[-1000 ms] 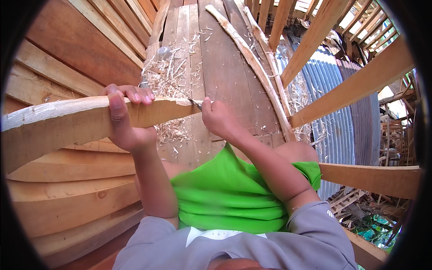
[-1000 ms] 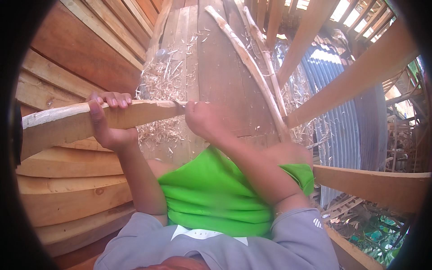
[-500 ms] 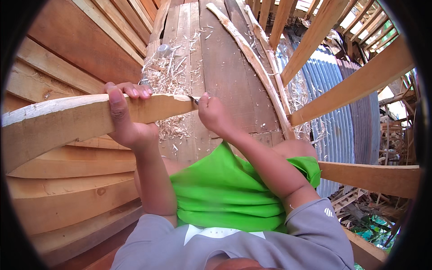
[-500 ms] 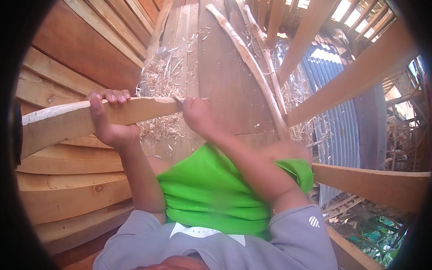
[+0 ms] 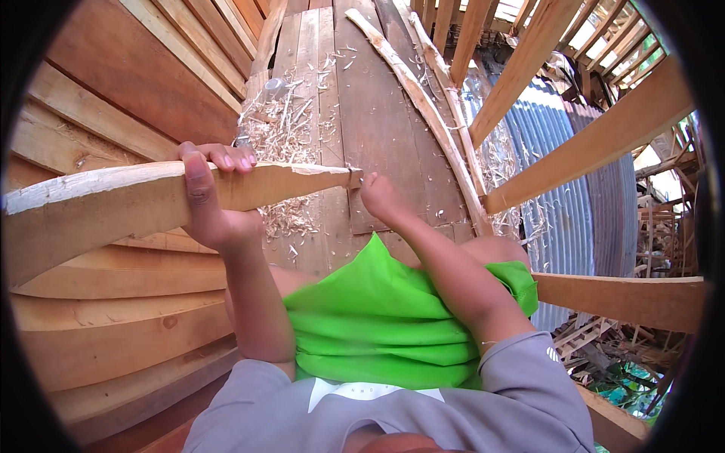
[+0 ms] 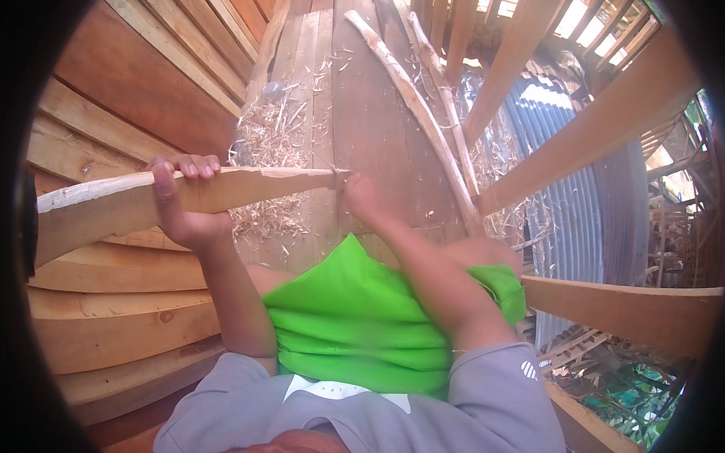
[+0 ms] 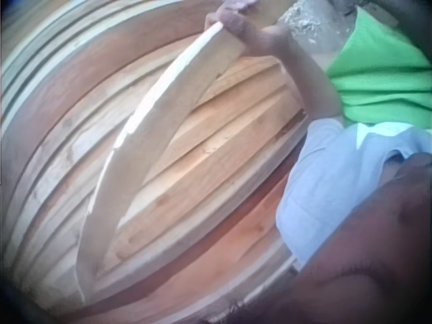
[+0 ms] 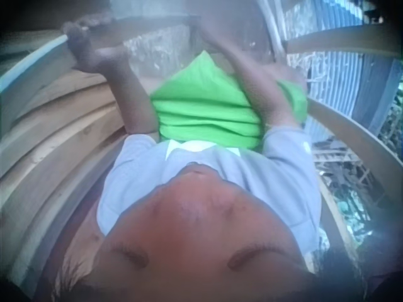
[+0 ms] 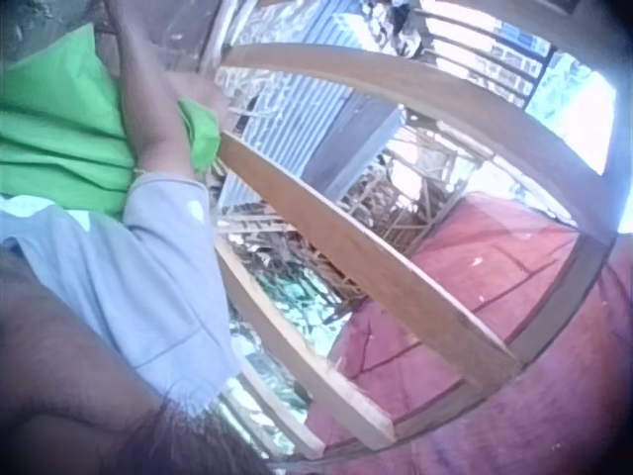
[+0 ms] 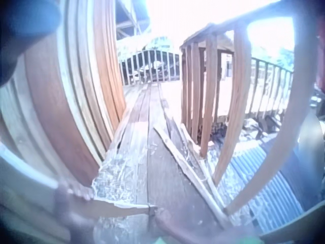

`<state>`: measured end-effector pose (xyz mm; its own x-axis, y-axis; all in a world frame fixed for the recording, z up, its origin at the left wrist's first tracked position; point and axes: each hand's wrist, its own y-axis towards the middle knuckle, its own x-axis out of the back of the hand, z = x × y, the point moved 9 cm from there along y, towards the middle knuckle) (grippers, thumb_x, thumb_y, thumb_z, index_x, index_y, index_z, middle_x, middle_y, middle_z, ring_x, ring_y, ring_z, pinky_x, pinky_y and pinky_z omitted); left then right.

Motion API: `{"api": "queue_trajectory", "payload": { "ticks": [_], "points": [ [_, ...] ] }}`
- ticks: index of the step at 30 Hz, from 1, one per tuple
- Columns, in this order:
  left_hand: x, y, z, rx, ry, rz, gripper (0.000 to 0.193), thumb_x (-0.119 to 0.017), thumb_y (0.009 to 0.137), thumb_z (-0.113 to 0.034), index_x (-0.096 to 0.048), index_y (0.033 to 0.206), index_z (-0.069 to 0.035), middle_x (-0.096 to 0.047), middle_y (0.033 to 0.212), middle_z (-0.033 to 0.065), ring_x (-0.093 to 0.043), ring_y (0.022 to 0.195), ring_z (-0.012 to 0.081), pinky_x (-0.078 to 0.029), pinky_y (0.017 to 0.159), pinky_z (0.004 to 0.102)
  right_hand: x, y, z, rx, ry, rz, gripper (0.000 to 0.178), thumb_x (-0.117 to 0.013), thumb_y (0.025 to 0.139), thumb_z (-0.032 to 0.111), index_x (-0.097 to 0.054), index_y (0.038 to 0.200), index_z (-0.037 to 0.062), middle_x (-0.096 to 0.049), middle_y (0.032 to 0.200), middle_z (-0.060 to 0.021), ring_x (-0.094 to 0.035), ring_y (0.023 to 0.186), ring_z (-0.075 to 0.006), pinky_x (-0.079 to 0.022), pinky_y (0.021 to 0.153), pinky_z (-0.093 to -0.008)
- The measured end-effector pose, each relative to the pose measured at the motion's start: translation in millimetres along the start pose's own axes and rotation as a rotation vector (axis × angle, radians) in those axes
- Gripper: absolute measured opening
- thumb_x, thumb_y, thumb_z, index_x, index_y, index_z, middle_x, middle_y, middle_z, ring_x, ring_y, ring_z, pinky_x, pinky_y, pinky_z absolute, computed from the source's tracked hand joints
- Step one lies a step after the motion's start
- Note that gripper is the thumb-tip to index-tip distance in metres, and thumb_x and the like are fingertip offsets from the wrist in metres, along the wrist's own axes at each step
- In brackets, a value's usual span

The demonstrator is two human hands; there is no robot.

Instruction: The person is carving a piece of wood using a knife. They hold the wood in their left hand and use the knife in their right hand to shave off thin layers, creating wood shavings on the floor.

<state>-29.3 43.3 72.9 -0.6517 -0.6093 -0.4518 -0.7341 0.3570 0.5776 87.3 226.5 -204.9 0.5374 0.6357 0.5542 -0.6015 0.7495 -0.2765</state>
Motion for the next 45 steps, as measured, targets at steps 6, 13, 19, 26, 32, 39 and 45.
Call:
{"api": "queue_trajectory", "payload": {
  "ticks": [6,13,19,26,32,39,45],
  "points": [
    [10,-2,-3,-0.012,0.050,-0.040,0.024,-0.060,0.095,-0.031,-0.048,0.091,-0.011,-0.048,0.074,0.0023,-0.049,0.070,0.0155,-0.042,0.072,0.0348,3,-24,63,0.071,-0.022,0.056,0.056,-0.027,0.099,0.028,-0.063,0.085,-0.0129,-0.061,0.085,-0.0367,-0.061,0.088,-0.0521,-0.046,0.083,-0.0554],
    [11,-1,-4,-0.039,0.056,-0.195,0.023,-0.062,0.094,-0.027,-0.049,0.090,-0.008,-0.048,0.074,0.0035,-0.049,0.069,0.0158,-0.044,0.071,0.0342,-17,8,13,0.043,0.114,-0.003,0.059,-0.028,0.100,0.031,-0.061,0.079,-0.0140,-0.060,0.077,-0.0370,-0.060,0.080,-0.0530,-0.047,0.078,-0.0543],
    [25,1,-9,-0.044,0.041,-0.179,0.023,-0.063,0.093,-0.027,-0.049,0.090,-0.009,-0.048,0.074,0.0033,-0.049,0.068,0.0158,-0.044,0.070,0.0342,0,-34,91,0.200,0.013,0.081,0.059,-0.028,0.100,0.032,-0.062,0.079,-0.0117,-0.061,0.079,-0.0358,-0.063,0.081,-0.0493,-0.047,0.078,-0.0543],
    [16,0,-6,-0.053,0.072,-0.217,0.021,-0.063,0.093,-0.025,-0.050,0.093,-0.008,-0.048,0.073,0.0036,-0.050,0.067,0.0161,-0.045,0.069,0.0341,-15,5,17,0.058,0.101,-0.053,0.062,-0.031,0.100,0.035,-0.061,0.074,-0.0114,-0.060,0.072,-0.0353,-0.061,0.076,-0.0520,-0.047,0.075,-0.0556],
    [26,-3,-11,-0.062,0.061,-0.198,0.021,-0.062,0.094,-0.025,-0.050,0.092,-0.008,-0.049,0.072,0.0035,-0.049,0.067,0.0156,-0.044,0.069,0.0344,5,-50,110,0.117,-0.025,0.218,0.057,-0.028,0.101,0.031,-0.065,0.088,-0.0104,-0.064,0.088,-0.0338,-0.062,0.088,-0.0495,-0.048,0.083,-0.0537],
    [2,0,-5,-0.048,0.050,-0.136,0.021,-0.061,0.094,-0.026,-0.049,0.092,-0.009,-0.047,0.073,0.0027,-0.048,0.069,0.0153,-0.043,0.072,0.0346,-5,21,-18,0.193,0.041,-0.164,0.064,-0.027,0.102,0.036,-0.059,0.072,-0.0097,-0.057,0.071,-0.0349,-0.058,0.074,-0.0536,-0.044,0.073,-0.0561],
    [20,-3,-8,-0.051,0.056,-0.161,0.020,-0.061,0.094,-0.026,-0.049,0.091,-0.009,-0.048,0.074,0.0030,-0.048,0.069,0.0151,-0.043,0.071,0.0343,-8,-38,87,0.054,-0.062,0.216,0.052,-0.029,0.101,0.029,-0.064,0.092,-0.0089,-0.064,0.095,-0.0324,-0.062,0.094,-0.0471,-0.048,0.086,-0.0529]
  ]
}}
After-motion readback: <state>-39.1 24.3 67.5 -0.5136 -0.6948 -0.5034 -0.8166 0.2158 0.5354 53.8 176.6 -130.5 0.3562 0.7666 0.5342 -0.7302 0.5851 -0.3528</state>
